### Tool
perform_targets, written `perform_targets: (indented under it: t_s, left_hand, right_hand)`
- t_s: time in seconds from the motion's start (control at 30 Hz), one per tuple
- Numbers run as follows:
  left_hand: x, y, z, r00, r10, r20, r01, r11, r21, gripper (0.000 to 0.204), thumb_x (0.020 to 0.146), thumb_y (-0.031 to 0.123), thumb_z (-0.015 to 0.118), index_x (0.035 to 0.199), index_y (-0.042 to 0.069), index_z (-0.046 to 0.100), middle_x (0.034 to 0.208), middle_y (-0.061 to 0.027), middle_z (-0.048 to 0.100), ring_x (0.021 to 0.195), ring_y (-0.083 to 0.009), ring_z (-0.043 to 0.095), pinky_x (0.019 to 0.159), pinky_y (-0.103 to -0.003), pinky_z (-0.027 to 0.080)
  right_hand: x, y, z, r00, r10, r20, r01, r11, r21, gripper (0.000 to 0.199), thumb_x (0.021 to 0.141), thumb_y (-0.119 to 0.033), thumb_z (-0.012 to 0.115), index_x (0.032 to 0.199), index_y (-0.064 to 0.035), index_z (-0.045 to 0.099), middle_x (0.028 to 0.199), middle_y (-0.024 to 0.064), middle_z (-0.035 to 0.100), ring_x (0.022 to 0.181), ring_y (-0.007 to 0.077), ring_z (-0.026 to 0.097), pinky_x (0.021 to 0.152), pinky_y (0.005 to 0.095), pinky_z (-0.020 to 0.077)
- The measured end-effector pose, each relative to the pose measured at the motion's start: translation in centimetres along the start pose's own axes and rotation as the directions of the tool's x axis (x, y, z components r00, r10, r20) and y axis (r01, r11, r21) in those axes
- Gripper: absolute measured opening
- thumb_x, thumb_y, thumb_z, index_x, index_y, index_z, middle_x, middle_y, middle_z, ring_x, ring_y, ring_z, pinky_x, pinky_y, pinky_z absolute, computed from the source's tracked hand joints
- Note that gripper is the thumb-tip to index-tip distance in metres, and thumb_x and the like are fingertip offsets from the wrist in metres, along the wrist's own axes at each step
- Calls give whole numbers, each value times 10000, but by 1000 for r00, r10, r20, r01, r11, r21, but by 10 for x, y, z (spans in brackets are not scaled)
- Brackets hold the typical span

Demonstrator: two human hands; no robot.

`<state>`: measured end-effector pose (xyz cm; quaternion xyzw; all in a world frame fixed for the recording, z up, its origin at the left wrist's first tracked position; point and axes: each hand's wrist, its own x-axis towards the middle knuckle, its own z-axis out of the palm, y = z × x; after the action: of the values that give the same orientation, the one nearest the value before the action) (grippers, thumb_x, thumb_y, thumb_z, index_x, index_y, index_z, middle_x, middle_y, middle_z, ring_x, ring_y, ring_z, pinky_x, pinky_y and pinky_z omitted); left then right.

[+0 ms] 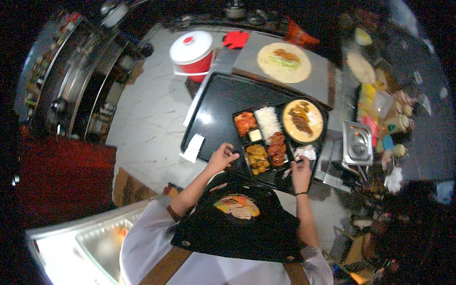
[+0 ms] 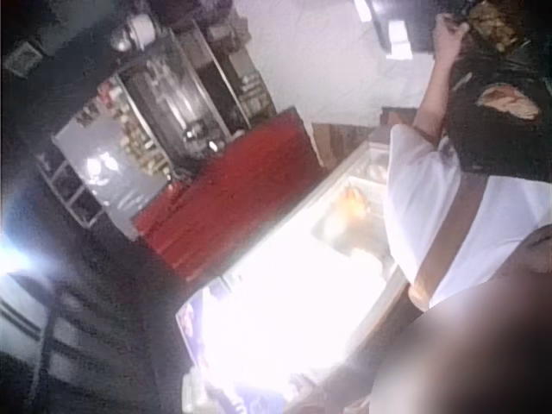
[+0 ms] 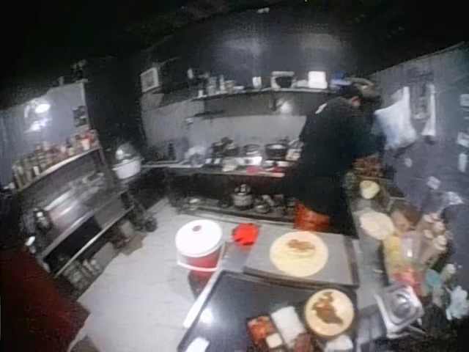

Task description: The person assembles food trays by placing a bento box and a bowl of soup onto a black tray, then adds a receipt and chopsticks. The person repeats this process for a second tray, arranging items and adding condiments.

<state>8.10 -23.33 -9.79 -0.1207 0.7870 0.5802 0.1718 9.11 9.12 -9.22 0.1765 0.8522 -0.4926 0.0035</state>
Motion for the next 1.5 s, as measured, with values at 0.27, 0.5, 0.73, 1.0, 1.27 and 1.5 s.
perform_targets:
  t_s: [0.27,0.5,0.73,1.0,1.27,1.5]
  left_hand:
    - [3,-35,-105,861,236,-450,191,670,717,336,749,268,655,924,9,531,886,-178,594,823,-337,591,714,-421,487]
    - [40,-35,-104,896,21,-444,346,595,726,458,711,391,668,925,-7,589,921,-176,622,859,-300,611,743,-391,493]
    - [62,-16,-148,992,-87,-93,112,942,315,382,685,306,711,895,-9,657,840,-153,656,764,-230,630,683,-329,471]
    - [105,76,-188,976,194,102,-208,968,142,262,767,194,679,902,-28,643,783,-74,655,693,-100,578,637,-269,449]
    - [164,139,-184,889,387,245,-457,712,533,197,755,172,624,924,74,649,864,-137,644,809,-273,617,721,-343,458]
    - [224,118,-130,852,115,511,-514,375,771,292,747,241,514,988,127,631,1036,-164,600,982,-336,558,851,-435,427]
  right_hand:
    - [-10,-43,12,996,-58,-61,70,975,209,270,844,-84,558,1093,-25,471,710,38,556,638,85,516,588,227,432]
    - [-16,-88,41,981,-176,-79,182,980,82,235,840,-73,557,1063,-34,493,684,11,537,576,42,467,523,198,384]
    - [-35,-81,52,987,-134,-85,143,983,112,265,841,-80,551,1091,-30,477,714,43,564,612,82,522,560,224,425]
    - [-52,-72,55,980,-40,-194,68,988,141,251,842,-111,560,1072,-38,491,710,46,562,607,102,528,566,240,431]
    - [-81,-56,51,956,41,-290,-4,992,127,239,829,-54,555,1058,-39,488,715,20,548,595,65,499,531,212,408]
    - [-109,-54,54,936,105,-337,-74,992,102,236,822,-77,576,1043,-38,504,730,32,568,645,81,524,561,226,424]
